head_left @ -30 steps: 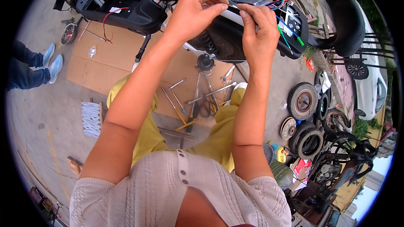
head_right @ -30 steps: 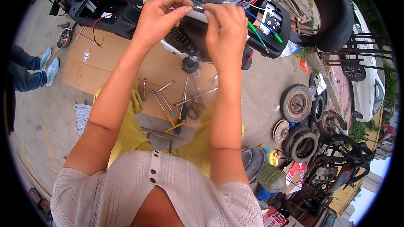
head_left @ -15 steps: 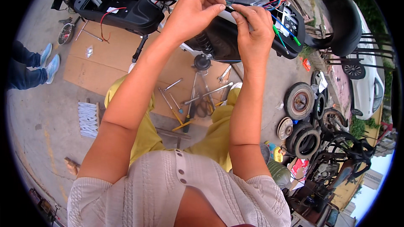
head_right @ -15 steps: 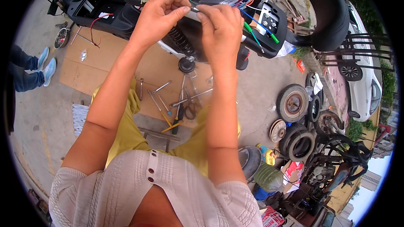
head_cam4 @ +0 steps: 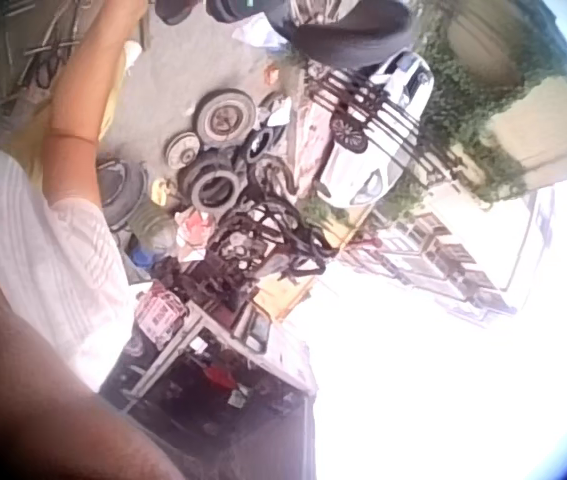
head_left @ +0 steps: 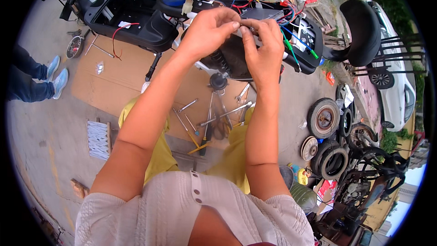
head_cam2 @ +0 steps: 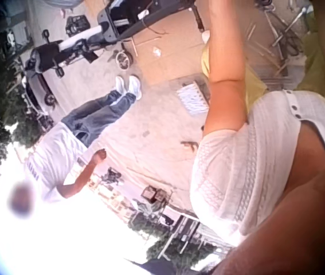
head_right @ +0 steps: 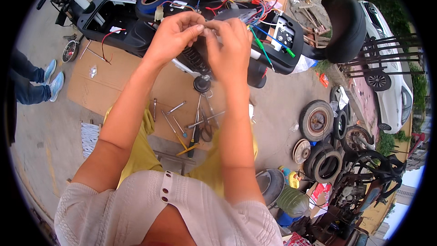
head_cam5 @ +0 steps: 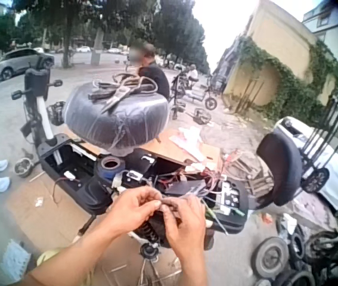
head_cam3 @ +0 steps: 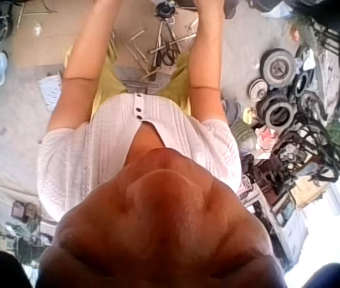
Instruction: The person sits on the ground and repairs the wiring of an electric scooter. They use pliers to strip and cut wires, then use electrical tape to insulate the connections.
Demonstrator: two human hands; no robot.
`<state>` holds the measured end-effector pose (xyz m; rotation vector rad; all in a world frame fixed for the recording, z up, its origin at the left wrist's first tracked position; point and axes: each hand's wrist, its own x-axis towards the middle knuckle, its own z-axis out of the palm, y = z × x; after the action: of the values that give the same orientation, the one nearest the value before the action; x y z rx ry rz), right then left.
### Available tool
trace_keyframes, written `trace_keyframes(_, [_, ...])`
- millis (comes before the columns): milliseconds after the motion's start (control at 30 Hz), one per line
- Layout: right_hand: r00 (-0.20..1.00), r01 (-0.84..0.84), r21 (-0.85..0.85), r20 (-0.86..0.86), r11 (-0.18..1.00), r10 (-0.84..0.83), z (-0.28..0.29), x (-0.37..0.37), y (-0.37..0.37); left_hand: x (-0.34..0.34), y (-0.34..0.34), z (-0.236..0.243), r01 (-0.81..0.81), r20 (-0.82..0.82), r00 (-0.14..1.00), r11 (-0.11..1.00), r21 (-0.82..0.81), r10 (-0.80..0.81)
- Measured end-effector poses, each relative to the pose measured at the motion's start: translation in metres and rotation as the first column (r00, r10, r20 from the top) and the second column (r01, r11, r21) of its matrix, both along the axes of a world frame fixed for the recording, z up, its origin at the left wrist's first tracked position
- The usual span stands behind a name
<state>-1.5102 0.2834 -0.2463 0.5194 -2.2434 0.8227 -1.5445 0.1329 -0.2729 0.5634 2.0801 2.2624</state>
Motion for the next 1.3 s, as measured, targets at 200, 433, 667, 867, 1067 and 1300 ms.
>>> trace_keyframes(200, [0.999,-0.035,-0.015,0.025,0.999,0.035,0.006,0.001,-0.002,0.001,-0.005,-0.002,0.001,-0.008,1.0,0.995,-0.104,-0.001])
trace_keyframes(433, [0.999,-0.008,0.019,0.033,1.0,0.007,0.007,0.003,0.004,0.001,-0.004,0.006,0.001,-0.126,0.992,0.988,-0.154,-0.021])
trace_keyframes(667, [0.996,0.007,0.029,0.088,1.0,-0.01,0.012,0.007,0.0,0.0,-0.007,-0.002,0.079,-0.05,0.995,0.993,-0.092,-0.084])
trace_keyframes(867, [0.997,-0.032,0.059,0.078,0.998,0.027,0.011,0.007,0.004,-0.002,-0.009,0.0,0.142,0.078,0.987,0.99,-0.022,-0.14])
trace_keyframes(1067, [0.991,-0.091,0.051,0.104,0.995,0.085,0.016,0.012,0.01,-0.001,-0.001,0.002,0.111,0.116,0.985,0.982,0.151,-0.129])
trace_keyframes(1300, [0.997,-0.062,0.076,0.045,0.995,0.059,0.009,0.009,0.008,-0.005,-0.002,-0.007,0.111,0.003,0.994,0.993,0.047,-0.112])
